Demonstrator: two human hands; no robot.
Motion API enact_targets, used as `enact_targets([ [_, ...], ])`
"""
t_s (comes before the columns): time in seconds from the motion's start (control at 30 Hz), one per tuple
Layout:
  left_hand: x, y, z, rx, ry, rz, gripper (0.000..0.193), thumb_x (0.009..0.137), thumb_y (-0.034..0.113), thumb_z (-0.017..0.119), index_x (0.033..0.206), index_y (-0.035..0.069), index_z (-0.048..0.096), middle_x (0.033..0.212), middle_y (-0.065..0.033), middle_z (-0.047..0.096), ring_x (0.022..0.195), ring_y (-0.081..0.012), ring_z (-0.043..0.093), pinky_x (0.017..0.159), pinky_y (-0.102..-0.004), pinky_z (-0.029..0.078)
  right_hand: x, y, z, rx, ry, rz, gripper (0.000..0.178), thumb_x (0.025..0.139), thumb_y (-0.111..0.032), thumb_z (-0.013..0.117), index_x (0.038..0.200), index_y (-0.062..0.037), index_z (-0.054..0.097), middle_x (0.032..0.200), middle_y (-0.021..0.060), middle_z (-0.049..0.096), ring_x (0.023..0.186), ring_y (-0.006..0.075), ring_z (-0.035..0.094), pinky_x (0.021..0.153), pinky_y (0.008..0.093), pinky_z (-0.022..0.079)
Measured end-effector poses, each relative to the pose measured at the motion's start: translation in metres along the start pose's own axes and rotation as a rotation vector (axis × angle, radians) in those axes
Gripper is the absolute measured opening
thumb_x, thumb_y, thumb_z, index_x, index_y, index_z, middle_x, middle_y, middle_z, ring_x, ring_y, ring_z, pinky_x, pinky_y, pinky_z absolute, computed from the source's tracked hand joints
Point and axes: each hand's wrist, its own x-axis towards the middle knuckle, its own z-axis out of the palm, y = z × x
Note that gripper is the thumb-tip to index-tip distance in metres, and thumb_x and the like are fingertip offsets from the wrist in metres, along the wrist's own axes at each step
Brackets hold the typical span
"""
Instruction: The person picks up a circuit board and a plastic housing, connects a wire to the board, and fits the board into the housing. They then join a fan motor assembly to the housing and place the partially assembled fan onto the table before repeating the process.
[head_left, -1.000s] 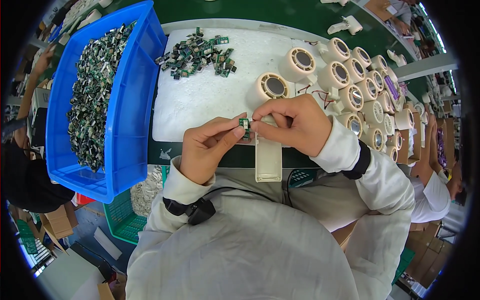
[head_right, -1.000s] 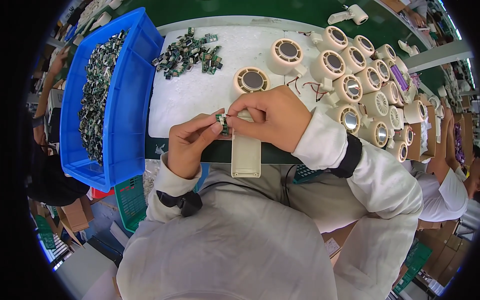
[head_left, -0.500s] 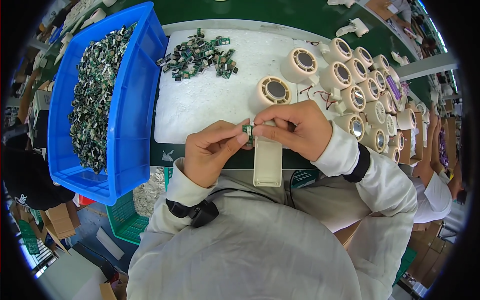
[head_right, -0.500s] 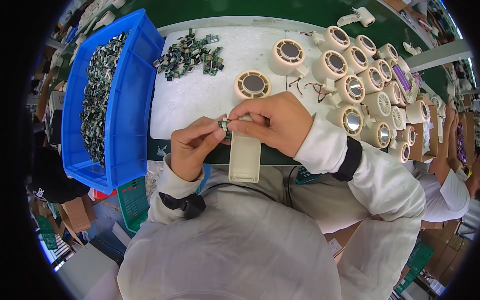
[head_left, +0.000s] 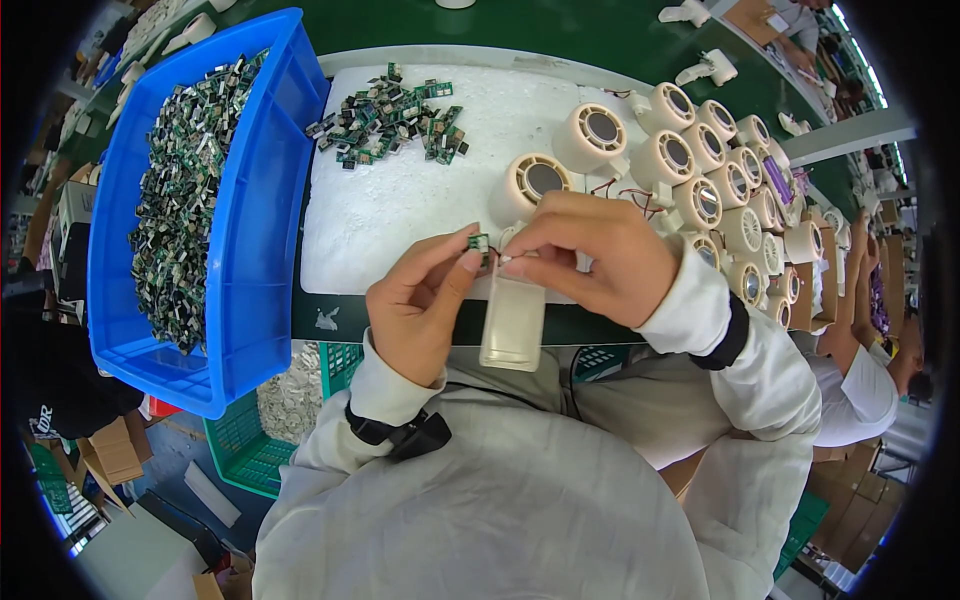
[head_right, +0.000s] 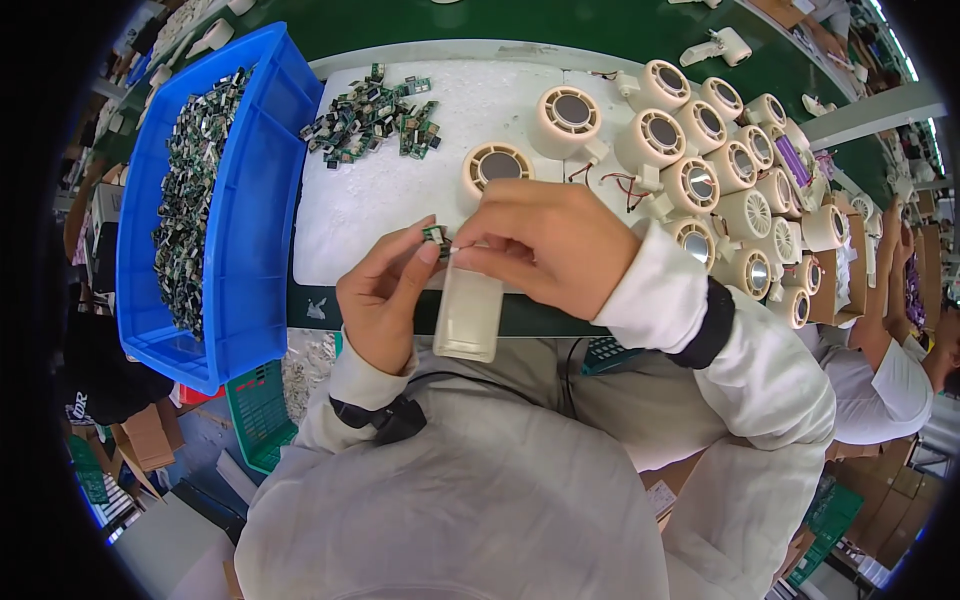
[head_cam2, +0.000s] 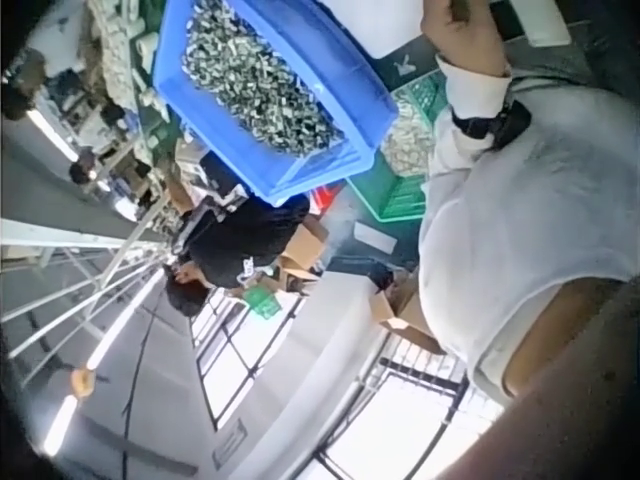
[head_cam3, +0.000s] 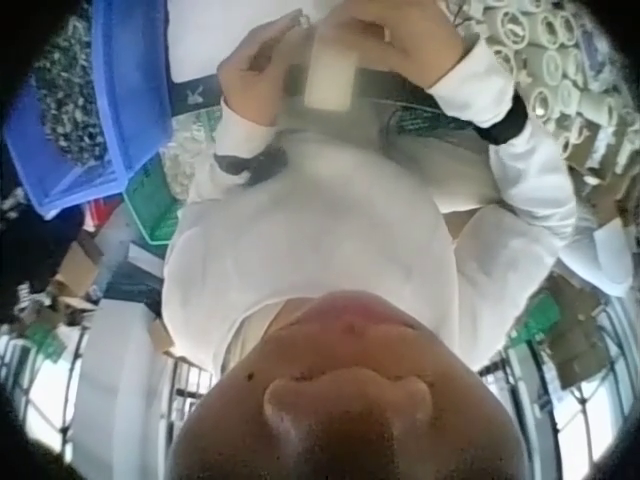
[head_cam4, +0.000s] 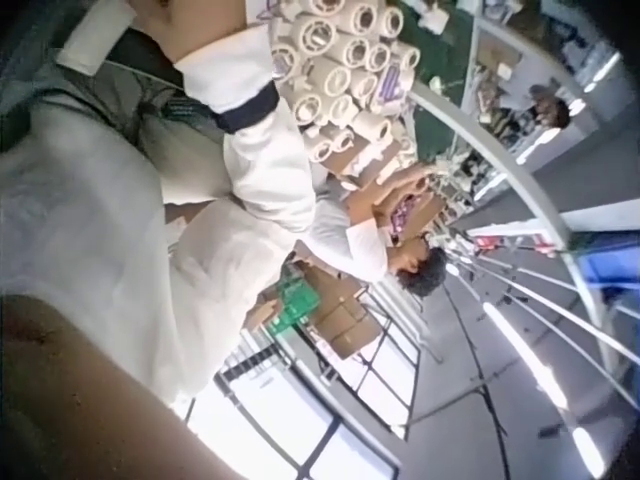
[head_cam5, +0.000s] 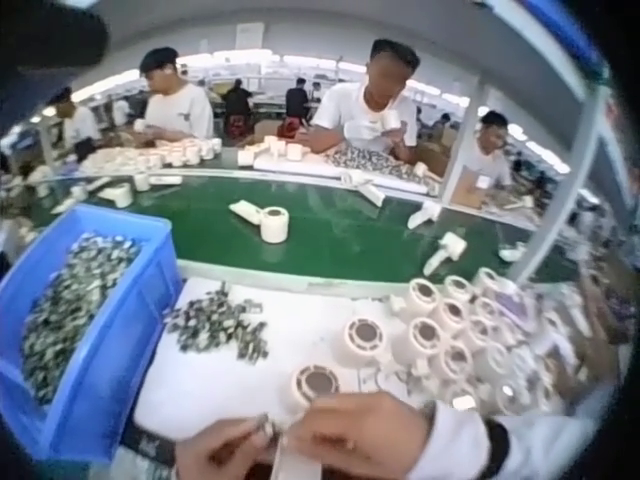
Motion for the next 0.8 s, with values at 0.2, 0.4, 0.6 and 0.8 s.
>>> enact_targets([
  [0.2, 0.0, 0.0, 0.005, 0.022, -0.055, 0.11, 0.028, 0.097, -0.003, 0.06, 0.125, -0.002, 0.063, 0.121, -0.0145, 0.064, 0.108, -0.0213, 0.067, 0.094, -0.0317, 0.056, 0.0, -0.003, -0.009, -0.018, -0.061, 0.155, 0.013, 0.086, -0.007, 0.075, 0.098, -0.0024, 0.073, 0.082, 0.0074, 0.065, 0.066, 0.0187, 0.062, 0.059, 0.029, 0.049],
  [0.4, 0.0, 0.0, 0.009, 0.022, -0.073, 0.136, 0.029, 0.097, -0.003, 0.059, 0.126, -0.001, 0.063, 0.121, -0.0144, 0.063, 0.107, -0.0213, 0.067, 0.094, -0.0315, 0.056, -0.001, -0.001, 0.005, -0.126, 0.021, 0.005, 0.012, 0.085, -0.004, 0.073, 0.097, -0.0011, 0.072, 0.084, 0.0078, 0.065, 0.066, 0.0197, 0.063, 0.057, 0.029, 0.049],
  [0.6, -0.003, -0.002, 0.012, 0.133, -0.031, 0.204, 0.028, 0.097, -0.002, 0.062, 0.124, 0.0, 0.066, 0.117, -0.0138, 0.064, 0.102, -0.0185, 0.067, 0.087, -0.0284, 0.056, -0.004, 0.0, 0.008, -0.152, 0.028, -0.011, 0.011, 0.084, -0.002, 0.071, 0.095, -0.0007, 0.07, 0.082, 0.0075, 0.063, 0.063, 0.0188, 0.062, 0.054, 0.0284, 0.049],
  [0.8, -0.013, -0.001, 0.011, 0.402, 0.011, 0.309, 0.032, 0.093, -0.006, 0.064, 0.124, 0.001, 0.068, 0.113, -0.0151, 0.064, 0.096, -0.0187, 0.068, 0.079, -0.0266, 0.055, -0.008, -0.009, 0.017, -0.162, 0.08, 0.014, 0.01, 0.082, -0.002, 0.072, 0.091, -0.0012, 0.068, 0.076, 0.0062, 0.058, 0.06, 0.0163, 0.06, 0.053, 0.0286, 0.048],
])
